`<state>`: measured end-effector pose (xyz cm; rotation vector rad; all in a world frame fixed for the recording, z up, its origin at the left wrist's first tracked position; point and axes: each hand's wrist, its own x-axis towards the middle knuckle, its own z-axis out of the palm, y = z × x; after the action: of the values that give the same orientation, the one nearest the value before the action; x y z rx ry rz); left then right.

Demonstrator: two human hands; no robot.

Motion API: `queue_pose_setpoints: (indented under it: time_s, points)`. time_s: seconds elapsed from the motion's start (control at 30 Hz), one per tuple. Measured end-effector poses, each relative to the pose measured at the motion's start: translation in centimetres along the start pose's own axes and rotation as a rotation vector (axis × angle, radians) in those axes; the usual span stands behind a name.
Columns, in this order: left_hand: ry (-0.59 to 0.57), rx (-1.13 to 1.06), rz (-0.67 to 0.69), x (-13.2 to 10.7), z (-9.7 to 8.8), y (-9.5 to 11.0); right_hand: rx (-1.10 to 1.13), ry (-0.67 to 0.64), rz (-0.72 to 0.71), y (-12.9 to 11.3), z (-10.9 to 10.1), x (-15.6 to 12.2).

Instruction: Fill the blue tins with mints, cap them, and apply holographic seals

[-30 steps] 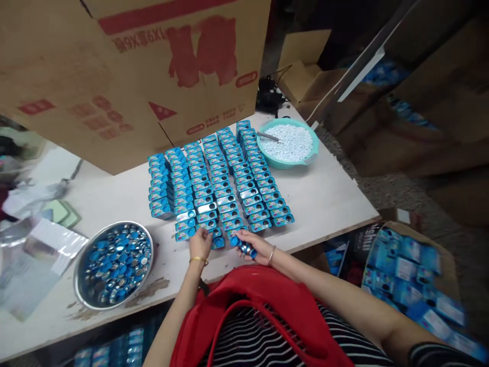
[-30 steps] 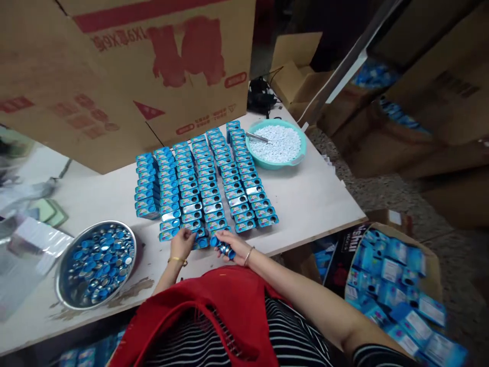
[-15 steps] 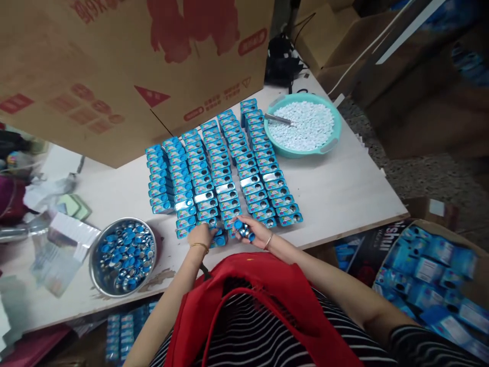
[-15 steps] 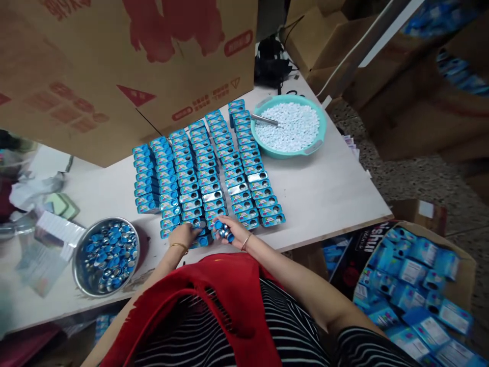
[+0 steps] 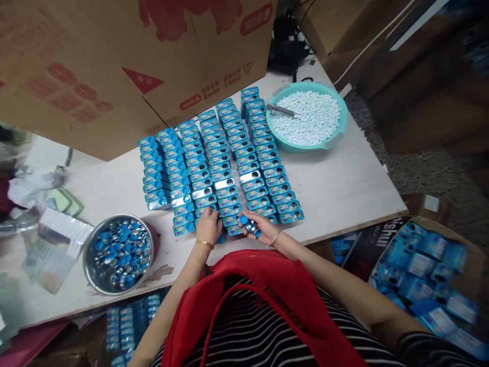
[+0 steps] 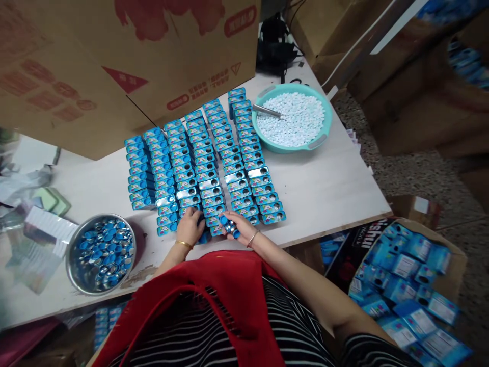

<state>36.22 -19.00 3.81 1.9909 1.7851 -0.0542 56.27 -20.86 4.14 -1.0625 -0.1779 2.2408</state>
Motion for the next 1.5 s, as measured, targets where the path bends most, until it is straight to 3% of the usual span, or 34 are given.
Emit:
queue_pose_setpoints:
  time_s: [0.13, 0.23, 0.33, 0.43, 0.6, 0.73, 0.83, 0.97, 1.13, 1.27, 1.37, 1.5]
  points:
    - [0.135, -0.286, -0.005, -0.7, -0.4, 0.5, 0.008, -0.007, 0.018, -0.3, 0.1, 0.1]
    - [0.107, -0.548, 0.066, -1.5, -0.6, 1.8, -0.013, -0.037, 0.026, -0.1, 0.8, 0.6]
    - [0.080, -0.653, 0.031, -2.1, -0.4, 3.0, -0.060, -0.033, 0.014, 0.6, 1.8, 1.2]
    - [0.124, -0.651, -0.038, -2.7, -0.2, 3.3, -0.113, -0.017, 0.011, 1.6, 2.4, 1.5]
    - [0.077, -0.677, -0.104, -3.7, -0.1, 2.6, -0.184, -0.011, 0.022, 2.8, 3.0, 1.9]
    - [0.140, -0.629, -0.126, -3.5, -0.5, 1.0, -0.197, 0.029, 0.037, 2.8, 3.1, 2.4]
    - [0.180, -0.497, -0.284, -2.2, -1.1, -0.8, -0.176, 0.035, 0.025, 2.5, 3.2, 2.7]
    - [-0.004, -0.203, -0.364, 0.0, -1.9, -2.0, -0.156, 0.032, 0.030, 2.2, 3.1, 2.7]
    - [-0.288, 0.116, -0.416, 2.0, -2.5, -1.7, -0.162, 0.020, 0.073, 2.1, 2.8, 2.6]
    - [-0.335, 0.206, -0.431, 2.5, -2.7, -1.8, -0.170, 0.002, 0.079, 2.2, 2.9, 2.9]
    - [-0.270, 0.140, -0.406, 1.9, -2.8, -2.0, -0.176, 0.008, 0.079, 2.1, 3.4, 3.2]
    - [-0.063, -0.339, -0.179, -0.1, -2.2, -1.3, -0.160, 0.019, 0.080, 2.0, 3.8, 3.4]
